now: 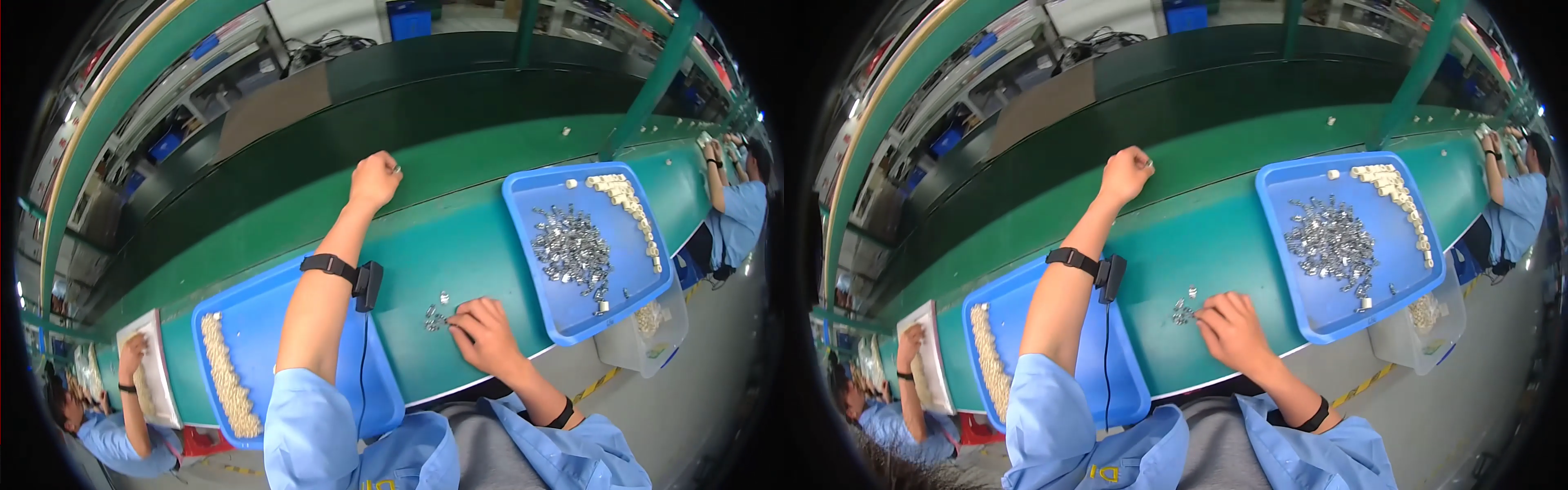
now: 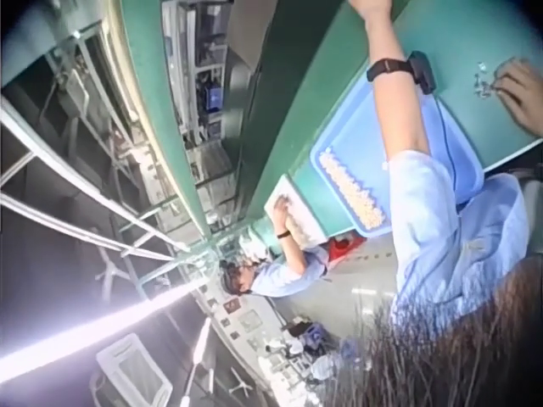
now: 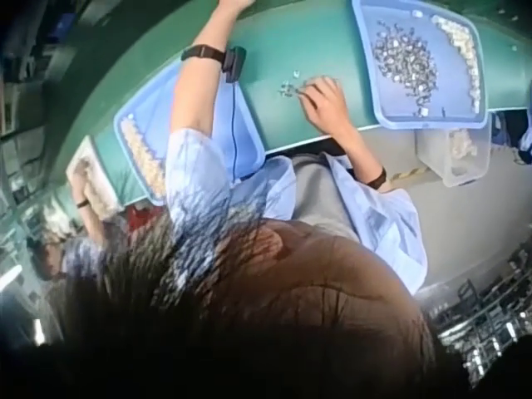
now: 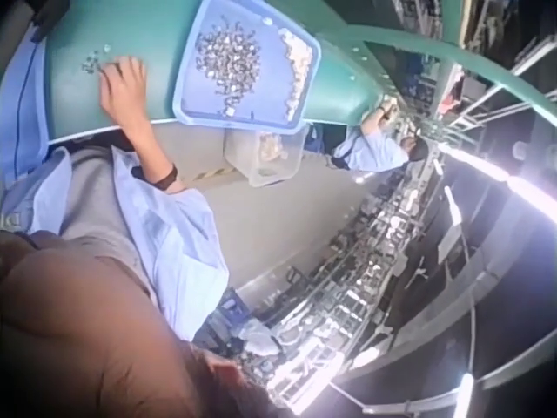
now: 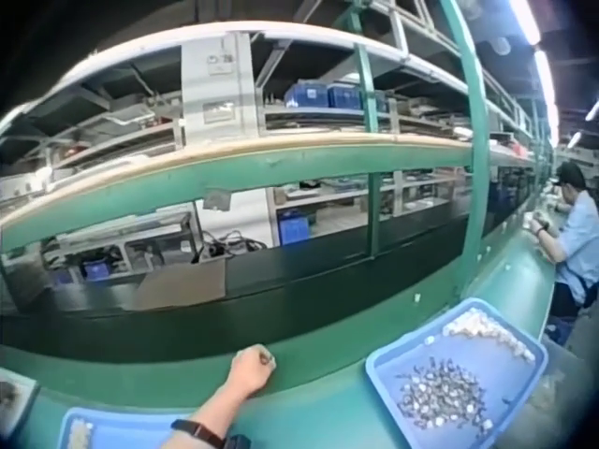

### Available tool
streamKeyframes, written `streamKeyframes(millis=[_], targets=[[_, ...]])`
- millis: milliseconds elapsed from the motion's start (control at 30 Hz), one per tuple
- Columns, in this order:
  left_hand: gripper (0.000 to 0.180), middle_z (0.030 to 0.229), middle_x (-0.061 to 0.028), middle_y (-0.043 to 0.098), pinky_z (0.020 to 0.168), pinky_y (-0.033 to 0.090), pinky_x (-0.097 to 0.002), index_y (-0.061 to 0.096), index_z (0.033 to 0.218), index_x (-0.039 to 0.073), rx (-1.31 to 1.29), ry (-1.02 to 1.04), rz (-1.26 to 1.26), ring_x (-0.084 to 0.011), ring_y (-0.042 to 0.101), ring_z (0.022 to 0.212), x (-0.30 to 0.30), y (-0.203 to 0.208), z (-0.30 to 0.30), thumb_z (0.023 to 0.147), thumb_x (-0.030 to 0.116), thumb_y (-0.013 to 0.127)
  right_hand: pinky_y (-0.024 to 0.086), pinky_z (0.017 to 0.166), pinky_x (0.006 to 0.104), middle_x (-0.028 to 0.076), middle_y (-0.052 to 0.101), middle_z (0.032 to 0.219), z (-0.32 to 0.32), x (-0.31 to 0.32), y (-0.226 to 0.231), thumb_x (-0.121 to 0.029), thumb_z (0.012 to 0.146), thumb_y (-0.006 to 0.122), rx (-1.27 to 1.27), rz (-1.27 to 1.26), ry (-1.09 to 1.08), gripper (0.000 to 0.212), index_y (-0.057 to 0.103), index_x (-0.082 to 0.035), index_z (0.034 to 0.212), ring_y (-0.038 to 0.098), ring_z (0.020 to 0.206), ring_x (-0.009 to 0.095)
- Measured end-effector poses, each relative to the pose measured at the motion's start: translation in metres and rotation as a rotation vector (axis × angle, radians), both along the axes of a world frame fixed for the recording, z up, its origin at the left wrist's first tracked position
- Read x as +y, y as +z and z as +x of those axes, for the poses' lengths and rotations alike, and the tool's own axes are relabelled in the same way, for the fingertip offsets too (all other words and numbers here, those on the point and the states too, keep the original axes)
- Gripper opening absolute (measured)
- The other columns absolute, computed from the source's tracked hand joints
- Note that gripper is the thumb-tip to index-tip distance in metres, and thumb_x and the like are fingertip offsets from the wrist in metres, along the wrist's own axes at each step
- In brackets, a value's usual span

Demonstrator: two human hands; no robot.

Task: The person picks up a white plastic component and a metal piece by hand, fits the metal piece into the component, and places the assembled unit onto a blue tray, repeating the process.

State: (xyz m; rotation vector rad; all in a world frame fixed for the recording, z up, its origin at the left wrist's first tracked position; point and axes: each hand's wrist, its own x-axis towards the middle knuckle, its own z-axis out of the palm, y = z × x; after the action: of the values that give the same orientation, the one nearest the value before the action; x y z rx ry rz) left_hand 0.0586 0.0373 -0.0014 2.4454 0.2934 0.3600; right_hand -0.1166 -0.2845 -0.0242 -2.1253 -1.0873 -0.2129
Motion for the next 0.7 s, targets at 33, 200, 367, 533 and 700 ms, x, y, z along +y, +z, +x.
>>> streamKeyframes(millis=[33,200,367,533,700], targets=[[0.017,0.094,-0.0154,0.074,0.087,0.057,-0.0458,0.072,0.096,0.004,0.032,-0.016,-0.014,-0.0350,0.071,0.097,0.001,-0.005,0.001,0.082,0.014,0.073,0.046,0.087,0.0421,0.008,0.066,0.103,-0.001,0.002,0.000,-0.005,0.081,0.079,-0.002,0.018,0.002,0.020,0.073,-0.006,0.100,0.062,0.097,0.029],[0.021,0.095,-0.0168,0.072,0.089,0.056,-0.0478,0.072,0.096,0.004,-0.004,-0.068,-0.043,-0.0385,0.069,0.100,0.003,-0.038,0.002,0.080,0.016,0.075,0.047,0.085,0.0416,0.009,0.067,0.098,0.004,0.002,-0.001,-0.002,0.082,0.078,0.003,0.052,0.019,0.016,0.072,-0.005,0.097,0.064,0.091,0.029],[0.058,0.126,-0.0250,0.059,0.107,0.048,-0.0490,0.058,0.129,-0.003,-0.287,0.020,0.079,-0.0437,0.058,0.119,-0.013,-0.001,-0.028,0.082,0.024,0.076,0.047,0.084,0.0413,0.013,0.067,0.099,0.003,0.008,0.006,0.002,0.083,0.075,0.038,0.073,0.065,0.015,0.069,-0.002,0.097,0.064,0.091,0.032],[0.036,0.108,-0.0132,0.069,0.101,0.045,-0.0497,0.066,0.119,0.003,-0.283,-0.094,0.158,-0.0351,0.063,0.113,0.003,0.102,-0.179,0.087,0.019,0.073,0.046,0.082,0.0369,0.014,0.065,0.098,0.003,0.012,0.002,0.005,0.086,0.069,0.094,0.138,-0.021,0.013,0.065,0.000,0.098,0.062,0.089,0.029],[0.008,0.094,-0.0116,0.069,0.081,0.051,-0.0457,0.073,0.093,0.005,-0.196,0.464,0.505,-0.0333,0.066,0.096,0.095,0.086,-0.365,0.086,0.010,0.072,0.047,0.077,0.0326,0.012,0.064,0.093,0.000,-0.005,-0.002,0.006,0.086,0.068,0.331,0.153,-0.084,0.011,0.064,0.003,0.096,0.063,0.087,0.023]])
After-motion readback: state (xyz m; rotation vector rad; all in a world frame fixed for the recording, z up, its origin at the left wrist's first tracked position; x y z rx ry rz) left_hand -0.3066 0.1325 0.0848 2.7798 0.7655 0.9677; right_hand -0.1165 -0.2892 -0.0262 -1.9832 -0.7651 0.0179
